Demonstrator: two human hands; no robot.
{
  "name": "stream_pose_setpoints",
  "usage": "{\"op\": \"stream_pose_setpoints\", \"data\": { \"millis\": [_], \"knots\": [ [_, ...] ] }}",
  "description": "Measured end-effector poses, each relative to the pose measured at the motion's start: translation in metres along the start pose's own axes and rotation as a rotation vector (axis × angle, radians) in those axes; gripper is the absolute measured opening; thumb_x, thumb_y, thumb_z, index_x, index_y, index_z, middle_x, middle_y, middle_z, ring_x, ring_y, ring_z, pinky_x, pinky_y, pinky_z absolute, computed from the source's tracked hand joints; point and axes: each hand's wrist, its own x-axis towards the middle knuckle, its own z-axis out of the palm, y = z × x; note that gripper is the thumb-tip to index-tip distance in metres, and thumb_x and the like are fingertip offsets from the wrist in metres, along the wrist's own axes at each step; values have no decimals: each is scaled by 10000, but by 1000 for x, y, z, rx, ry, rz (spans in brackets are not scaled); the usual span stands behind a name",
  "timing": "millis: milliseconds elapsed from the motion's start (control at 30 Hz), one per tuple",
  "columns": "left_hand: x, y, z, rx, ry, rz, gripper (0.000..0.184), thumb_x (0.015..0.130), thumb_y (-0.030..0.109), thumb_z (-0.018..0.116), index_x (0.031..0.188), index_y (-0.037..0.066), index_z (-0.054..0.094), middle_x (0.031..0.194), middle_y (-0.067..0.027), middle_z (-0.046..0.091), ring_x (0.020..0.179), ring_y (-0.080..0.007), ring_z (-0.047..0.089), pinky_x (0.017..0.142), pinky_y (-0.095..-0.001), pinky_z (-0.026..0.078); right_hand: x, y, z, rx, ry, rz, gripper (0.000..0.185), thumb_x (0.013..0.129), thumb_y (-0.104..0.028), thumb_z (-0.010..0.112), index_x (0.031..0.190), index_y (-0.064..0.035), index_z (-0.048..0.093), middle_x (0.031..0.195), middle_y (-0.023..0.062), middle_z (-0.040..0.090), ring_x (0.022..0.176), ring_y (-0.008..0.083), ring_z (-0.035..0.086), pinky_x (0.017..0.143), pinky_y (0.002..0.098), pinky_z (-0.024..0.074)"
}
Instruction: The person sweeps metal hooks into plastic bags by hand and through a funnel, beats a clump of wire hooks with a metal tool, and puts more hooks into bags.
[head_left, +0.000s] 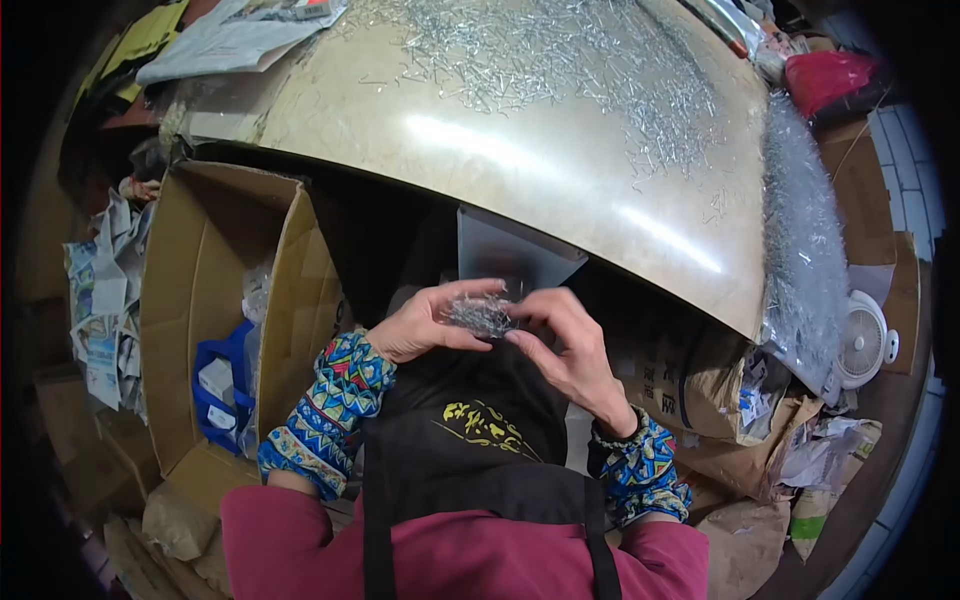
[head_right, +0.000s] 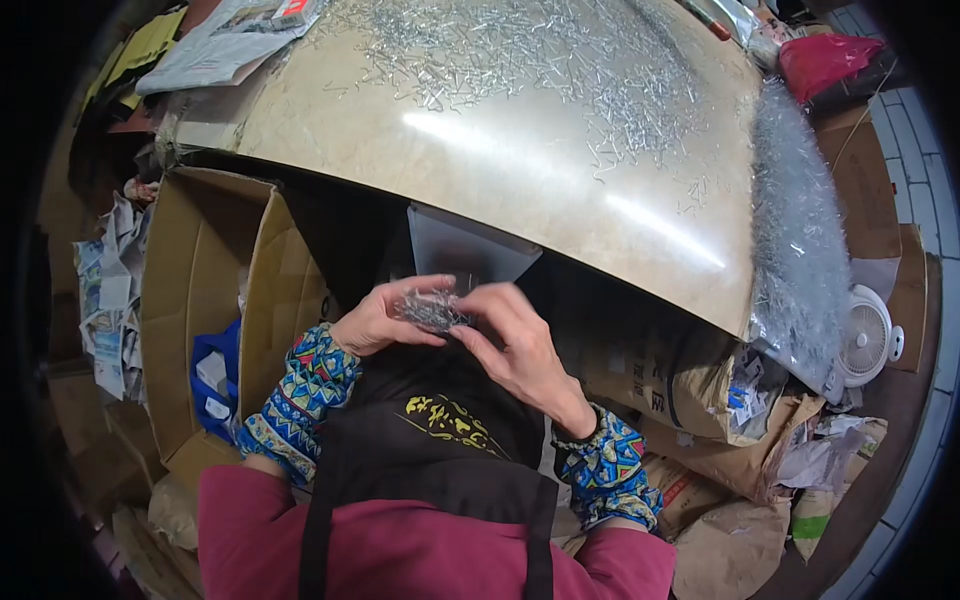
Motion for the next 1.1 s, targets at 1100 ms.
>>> {"op": "stream_pose_setpoints", "data": {
  "millis": [1100],
  "knots": [
    [22, 18, 16, 231, 52, 85, 482, 866, -1, 679, 1323, -27, 528, 1208, -113, 647, 1075, -160, 632, 941, -296, 519, 44, -28, -14, -562, -7, -66, 409, 774, -211, 764, 1101, -16, 613, 1025, 127, 621, 938, 312, 595, 785, 399, 493]
  ]
}}
